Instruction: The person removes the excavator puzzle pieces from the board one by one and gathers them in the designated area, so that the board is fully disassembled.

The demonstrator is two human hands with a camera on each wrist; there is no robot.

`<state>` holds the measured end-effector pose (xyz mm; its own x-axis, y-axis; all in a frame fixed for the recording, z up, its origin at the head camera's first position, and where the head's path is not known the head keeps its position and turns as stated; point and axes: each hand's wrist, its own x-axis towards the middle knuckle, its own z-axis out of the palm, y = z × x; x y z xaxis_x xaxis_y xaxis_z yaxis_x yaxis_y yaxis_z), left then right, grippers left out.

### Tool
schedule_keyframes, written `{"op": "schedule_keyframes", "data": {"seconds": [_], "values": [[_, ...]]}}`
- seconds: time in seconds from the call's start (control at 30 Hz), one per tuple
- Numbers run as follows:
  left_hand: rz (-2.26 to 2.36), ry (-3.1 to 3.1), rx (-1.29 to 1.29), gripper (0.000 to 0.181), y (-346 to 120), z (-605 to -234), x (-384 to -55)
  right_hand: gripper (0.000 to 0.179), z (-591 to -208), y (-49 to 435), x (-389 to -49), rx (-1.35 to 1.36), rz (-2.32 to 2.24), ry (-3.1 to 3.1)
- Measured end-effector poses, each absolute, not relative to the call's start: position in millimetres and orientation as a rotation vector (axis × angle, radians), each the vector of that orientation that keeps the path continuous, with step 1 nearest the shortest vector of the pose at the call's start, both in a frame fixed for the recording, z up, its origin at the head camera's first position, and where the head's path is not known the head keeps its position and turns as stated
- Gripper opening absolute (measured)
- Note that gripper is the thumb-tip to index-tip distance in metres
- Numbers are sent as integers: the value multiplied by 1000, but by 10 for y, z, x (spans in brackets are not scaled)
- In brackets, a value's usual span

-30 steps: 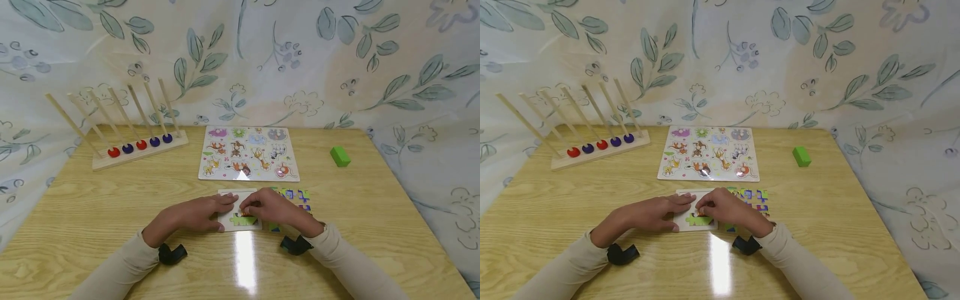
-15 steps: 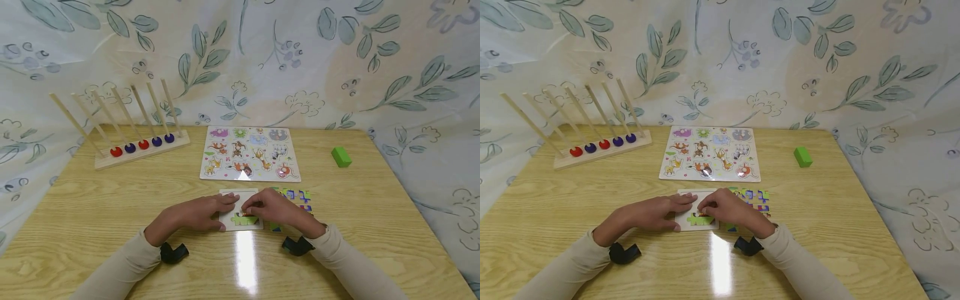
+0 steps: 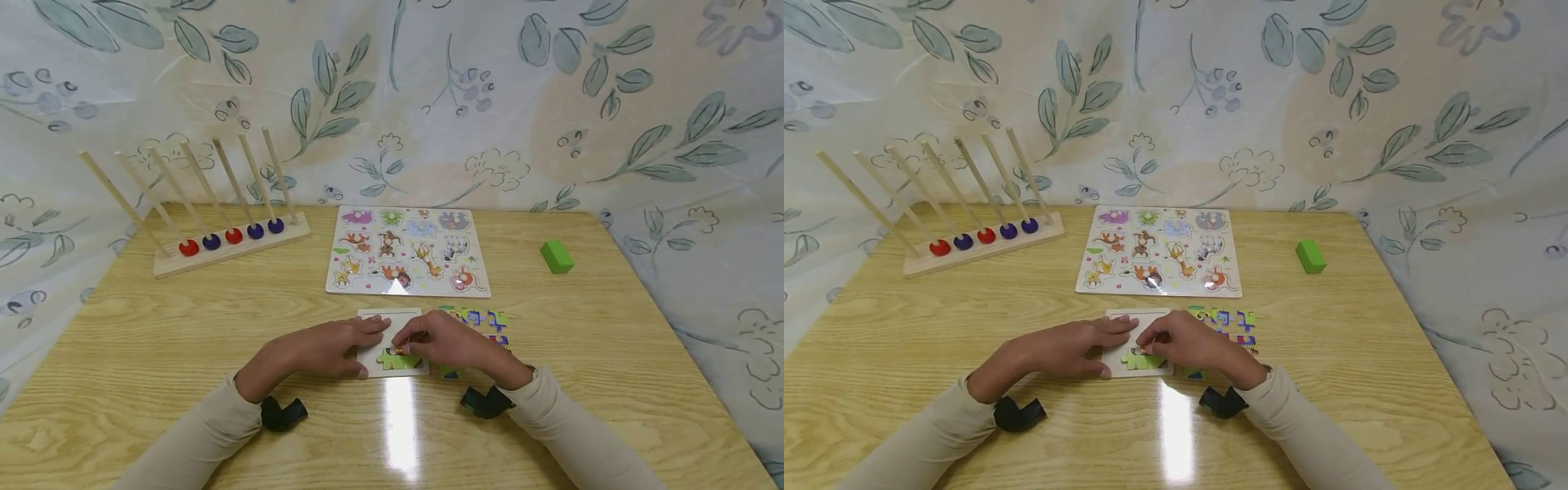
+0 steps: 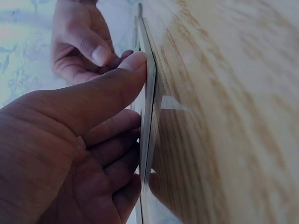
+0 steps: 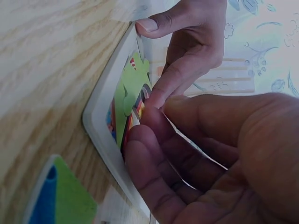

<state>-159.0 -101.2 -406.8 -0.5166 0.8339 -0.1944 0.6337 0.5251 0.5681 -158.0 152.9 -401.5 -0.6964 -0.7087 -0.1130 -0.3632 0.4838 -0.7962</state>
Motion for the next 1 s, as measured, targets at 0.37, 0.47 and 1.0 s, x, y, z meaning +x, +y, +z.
{"op": "schedule_keyframes", "data": {"seconds": [0.37, 0.47, 1.0], "values": [[595, 2328, 1179, 67, -1028, -4064, -1590, 18, -4025, 1491, -1572, -960, -1132, 2280], [600, 2327, 1176, 68, -1029, -4068, -1593, 18, -4048, 1484, -1587, -994, -1147, 2270], [589, 2333, 1150, 68, -1021, -4085, -1591, 18, -4066, 1455, -1576, -1028, -1116, 2251]]}}
